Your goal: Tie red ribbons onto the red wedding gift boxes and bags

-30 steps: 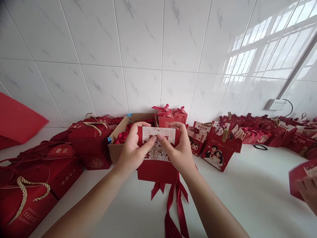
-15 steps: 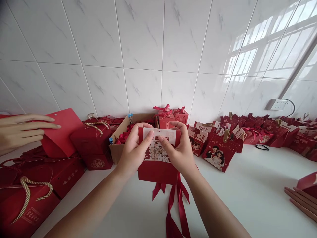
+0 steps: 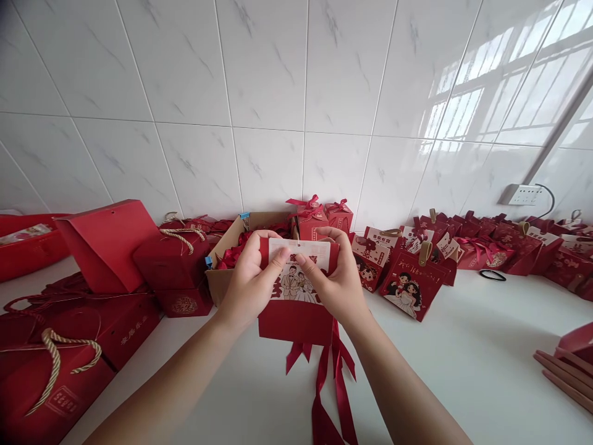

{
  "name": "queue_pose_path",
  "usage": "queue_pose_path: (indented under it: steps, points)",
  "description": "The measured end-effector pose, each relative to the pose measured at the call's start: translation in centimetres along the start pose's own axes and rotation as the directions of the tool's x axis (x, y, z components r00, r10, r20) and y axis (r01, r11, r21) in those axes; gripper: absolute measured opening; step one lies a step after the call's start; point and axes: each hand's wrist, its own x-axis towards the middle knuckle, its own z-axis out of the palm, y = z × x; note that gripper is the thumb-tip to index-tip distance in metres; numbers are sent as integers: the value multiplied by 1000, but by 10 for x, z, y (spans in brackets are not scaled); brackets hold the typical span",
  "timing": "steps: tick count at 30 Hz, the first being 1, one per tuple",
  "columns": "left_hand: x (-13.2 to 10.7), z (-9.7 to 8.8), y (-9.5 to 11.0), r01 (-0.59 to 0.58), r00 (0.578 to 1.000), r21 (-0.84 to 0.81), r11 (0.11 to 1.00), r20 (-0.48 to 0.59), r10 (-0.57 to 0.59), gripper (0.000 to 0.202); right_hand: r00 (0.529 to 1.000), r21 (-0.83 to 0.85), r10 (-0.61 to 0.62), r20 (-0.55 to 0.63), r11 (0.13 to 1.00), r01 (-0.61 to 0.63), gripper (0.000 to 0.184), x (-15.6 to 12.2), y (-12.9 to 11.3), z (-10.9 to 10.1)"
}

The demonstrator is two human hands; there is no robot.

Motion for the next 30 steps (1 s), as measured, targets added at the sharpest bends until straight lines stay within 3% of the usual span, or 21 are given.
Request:
queue_pose_path:
  steps: [12, 20, 24, 27, 30]
  points:
    - [3, -3, -2, 5, 1000, -36, 999, -30, -6, 22, 999, 19, 14, -38, 1000, -13, 49, -1, 2, 3]
    - [7, -9, -2, -45, 994, -226, 973, -108, 21, 20, 996, 57, -1, 89, 998, -4, 32, 0, 5, 6]
    - [9, -9, -3, 3, 998, -209, 978, -64, -16, 22, 998, 71, -2, 55, 997, -2, 33, -1, 4, 8]
    - [23, -27, -5, 65, 996, -103, 993, -56, -71, 29, 999, 51, 8, -34, 999, -6, 32, 1, -1, 1]
    - [41, -64, -4, 30, 946, -109, 994, -317, -64, 25, 979, 42, -31, -203, 998, 41, 32, 6, -9, -18]
